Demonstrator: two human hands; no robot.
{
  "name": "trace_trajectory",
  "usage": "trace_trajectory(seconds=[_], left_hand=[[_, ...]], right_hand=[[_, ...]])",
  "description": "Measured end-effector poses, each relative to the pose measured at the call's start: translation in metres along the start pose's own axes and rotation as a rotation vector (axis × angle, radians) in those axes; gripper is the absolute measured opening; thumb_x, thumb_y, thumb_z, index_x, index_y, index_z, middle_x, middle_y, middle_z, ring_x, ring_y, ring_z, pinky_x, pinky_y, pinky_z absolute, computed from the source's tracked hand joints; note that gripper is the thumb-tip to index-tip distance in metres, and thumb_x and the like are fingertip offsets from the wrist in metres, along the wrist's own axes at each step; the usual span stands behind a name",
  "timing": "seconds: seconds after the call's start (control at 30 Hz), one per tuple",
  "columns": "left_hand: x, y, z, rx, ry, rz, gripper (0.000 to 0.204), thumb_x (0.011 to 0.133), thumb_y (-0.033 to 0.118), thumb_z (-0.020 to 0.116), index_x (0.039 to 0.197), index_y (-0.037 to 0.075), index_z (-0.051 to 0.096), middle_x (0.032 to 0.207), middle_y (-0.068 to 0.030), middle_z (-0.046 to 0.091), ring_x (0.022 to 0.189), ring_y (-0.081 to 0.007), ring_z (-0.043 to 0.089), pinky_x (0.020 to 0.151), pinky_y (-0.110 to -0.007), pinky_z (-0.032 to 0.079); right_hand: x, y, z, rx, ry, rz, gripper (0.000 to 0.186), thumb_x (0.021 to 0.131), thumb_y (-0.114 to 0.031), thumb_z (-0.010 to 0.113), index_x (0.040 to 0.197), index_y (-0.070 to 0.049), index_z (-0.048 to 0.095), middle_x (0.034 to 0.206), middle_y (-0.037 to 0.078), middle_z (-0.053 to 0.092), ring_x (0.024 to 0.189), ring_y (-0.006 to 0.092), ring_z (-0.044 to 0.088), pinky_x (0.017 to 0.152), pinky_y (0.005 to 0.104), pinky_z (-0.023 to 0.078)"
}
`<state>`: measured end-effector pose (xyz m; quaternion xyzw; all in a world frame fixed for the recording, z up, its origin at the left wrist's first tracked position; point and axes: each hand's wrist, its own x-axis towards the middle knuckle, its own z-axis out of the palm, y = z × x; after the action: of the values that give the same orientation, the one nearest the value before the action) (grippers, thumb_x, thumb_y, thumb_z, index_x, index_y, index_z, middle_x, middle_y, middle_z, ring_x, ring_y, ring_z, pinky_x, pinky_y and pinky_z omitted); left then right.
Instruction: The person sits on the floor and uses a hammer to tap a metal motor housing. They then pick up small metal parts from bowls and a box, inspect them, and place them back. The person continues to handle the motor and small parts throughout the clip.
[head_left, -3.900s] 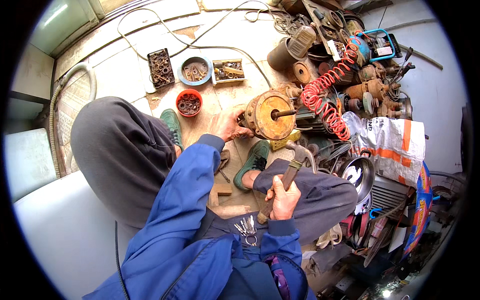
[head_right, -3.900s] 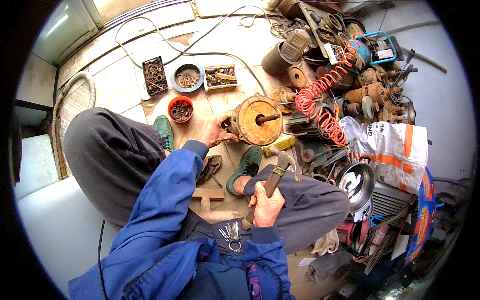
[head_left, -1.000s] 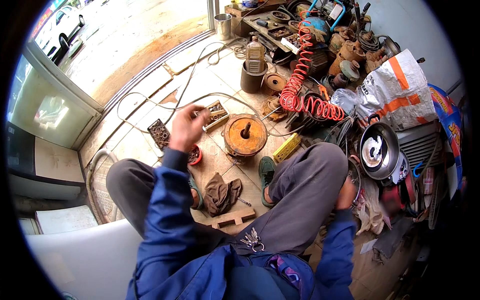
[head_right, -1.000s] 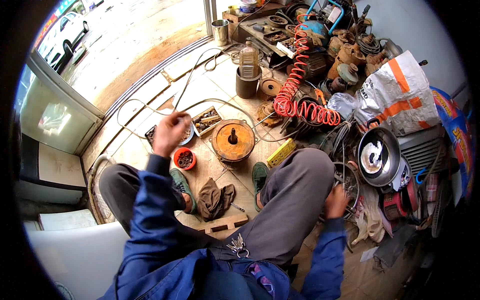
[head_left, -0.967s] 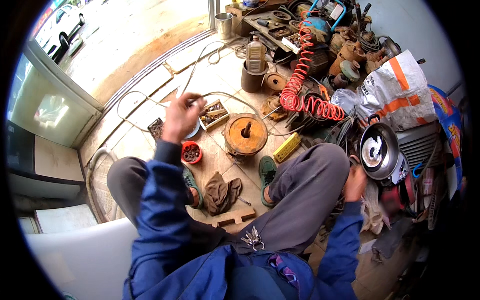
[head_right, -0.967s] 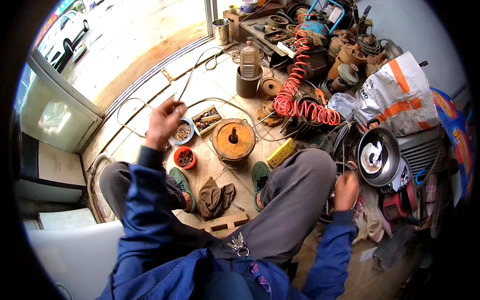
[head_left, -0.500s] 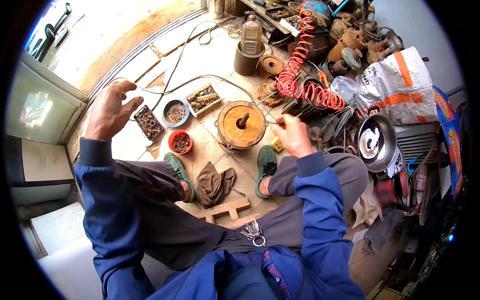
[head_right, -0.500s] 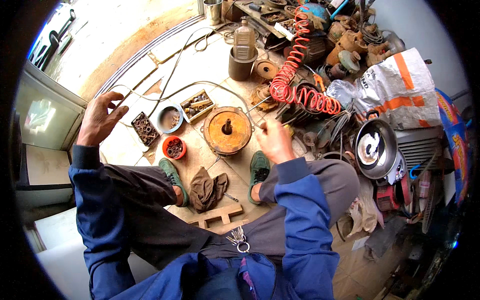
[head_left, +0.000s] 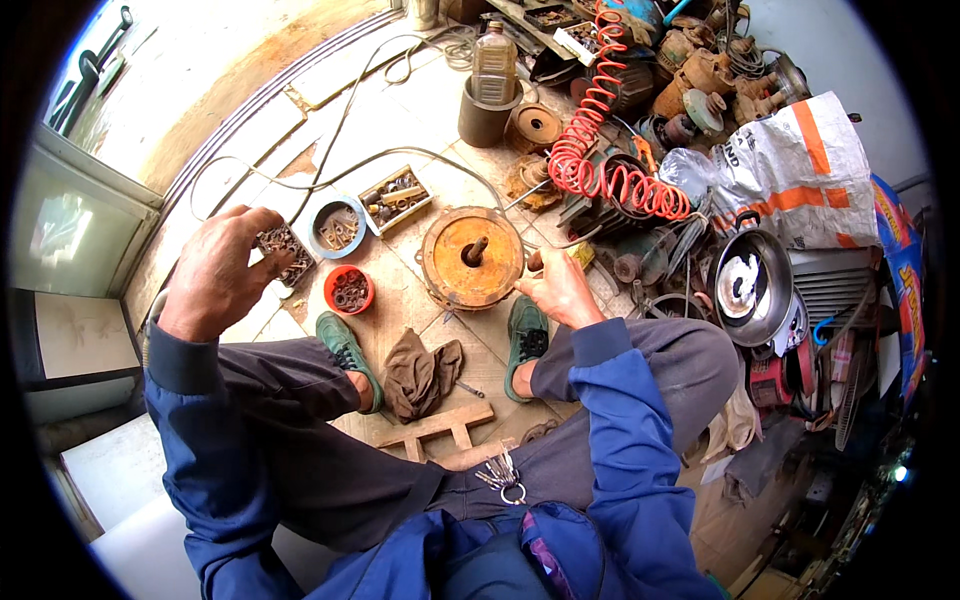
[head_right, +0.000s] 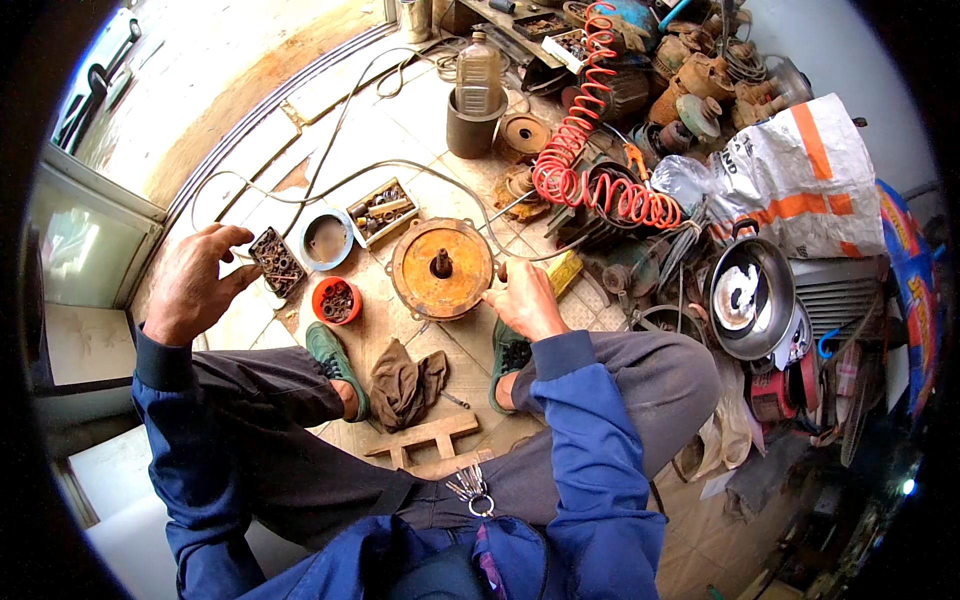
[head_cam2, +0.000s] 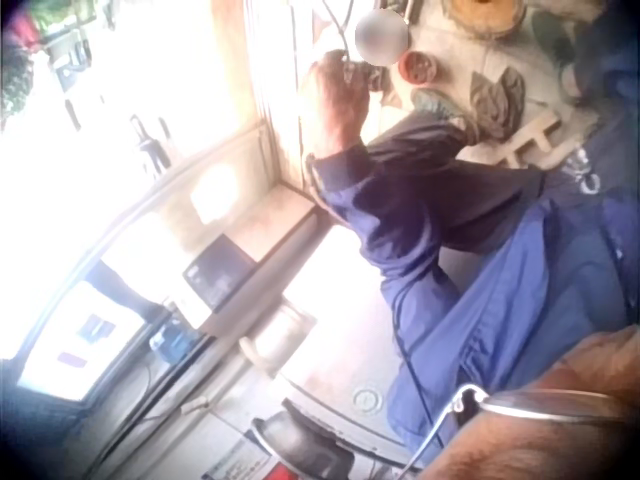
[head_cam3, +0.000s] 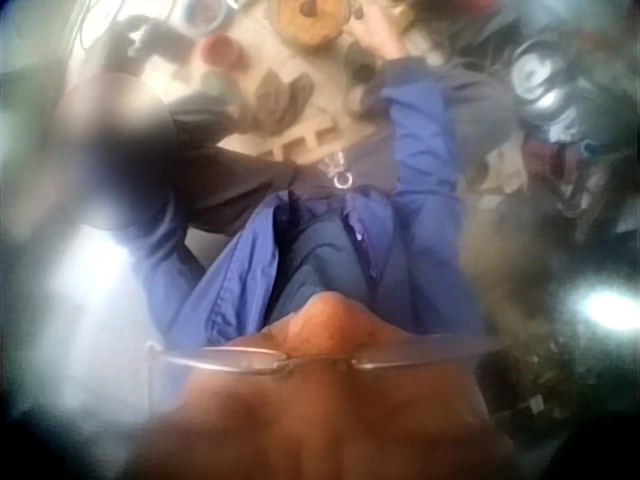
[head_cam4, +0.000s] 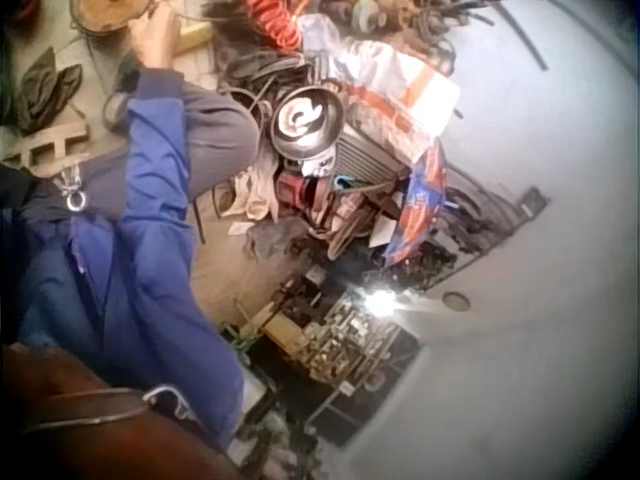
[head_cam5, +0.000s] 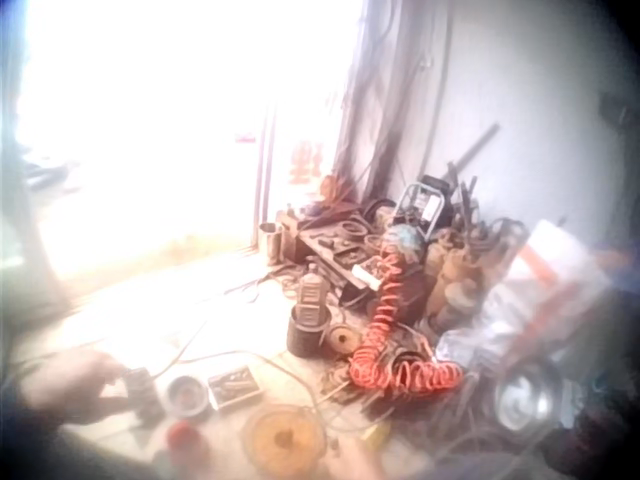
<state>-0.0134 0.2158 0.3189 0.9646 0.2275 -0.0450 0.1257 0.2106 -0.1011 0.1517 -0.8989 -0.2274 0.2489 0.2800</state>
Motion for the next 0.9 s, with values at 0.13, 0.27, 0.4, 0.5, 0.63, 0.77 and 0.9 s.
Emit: trace_trajectory(seconds=[0.13,0.27,0.4,0.5,0.63,0.77,0.9], left_hand=[[-0.003,0.007,0.004,0.031,-0.062,0.042,0.041,0.087,0.017,0.084,0.122,0.0,0.072,0.113,-0.0181,0.073,0.098,-0.0307,0.072,0.084,-0.042,0.057],[-0.005,0.01,0.01,-0.041,-0.096,0.072,0.042,0.086,0.015,0.085,0.122,0.0,0.072,0.111,-0.018,0.072,0.1,-0.0313,0.072,0.084,-0.043,0.057],[-0.008,0.011,0.009,-0.028,-0.088,0.106,0.04,0.085,0.015,0.085,0.121,0.0,0.072,0.109,-0.0187,0.072,0.099,-0.0331,0.072,0.085,-0.043,0.057],[-0.008,0.008,0.011,0.006,-0.082,0.126,0.042,0.084,0.016,0.086,0.121,0.003,0.072,0.108,-0.0181,0.071,0.099,-0.0337,0.071,0.086,-0.044,0.056],[-0.009,0.014,0.01,-0.023,-0.11,0.1,0.042,0.083,0.016,0.086,0.121,0.005,0.072,0.108,-0.0175,0.071,0.098,-0.0332,0.071,0.085,-0.044,0.056],[-0.01,0.011,0.012,-0.039,-0.105,0.102,0.04,0.084,0.016,0.086,0.12,0.005,0.072,0.107,-0.0175,0.071,0.096,-0.0332,0.071,0.084,-0.045,0.056],[-0.01,0.013,0.012,-0.021,-0.091,0.118,0.04,0.084,0.016,0.086,0.119,0.004,0.072,0.105,-0.0174,0.071,0.097,-0.0346,0.07,0.084,-0.045,0.055]], right_hand=[[0.0,0.007,0.004,0.04,0.025,-0.035,0.037,0.077,-0.018,0.083,0.099,0.008,0.069,0.092,0.031,0.072,0.094,0.0438,0.073,0.084,0.0477,0.057],[-0.001,0.007,0.004,0.029,0.039,-0.049,0.038,0.077,-0.018,0.084,0.101,0.008,0.069,0.093,0.031,0.072,0.094,0.044,0.073,0.084,0.0473,0.057],[0.001,0.011,0.006,0.07,0.003,0.001,0.04,0.077,-0.018,0.084,0.103,0.008,0.068,0.095,0.031,0.072,0.095,0.0438,0.073,0.084,0.0477,0.057],[0.003,0.014,0.011,0.017,0.028,-0.03,0.036,0.079,-0.011,0.084,0.103,0.011,0.069,0.09,0.022,0.075,0.086,0.0249,0.075,0.077,0.038,0.058],[0.003,0.013,0.01,0.061,0.016,0.01,0.035,0.079,-0.01,0.083,0.103,0.01,0.069,0.088,0.021,0.075,0.083,0.023,0.074,0.076,0.0376,0.058],[0.002,0.014,0.011,0.032,0.048,-0.035,0.036,0.078,-0.011,0.084,0.104,0.01,0.07,0.088,0.02,0.075,0.081,0.0239,0.074,0.075,0.0381,0.058],[0.0,0.009,0.007,0.04,0.029,-0.02,0.037,0.077,-0.012,0.085,0.104,0.009,0.07,0.09,0.023,0.075,0.084,0.0284,0.075,0.077,0.0397,0.058]])
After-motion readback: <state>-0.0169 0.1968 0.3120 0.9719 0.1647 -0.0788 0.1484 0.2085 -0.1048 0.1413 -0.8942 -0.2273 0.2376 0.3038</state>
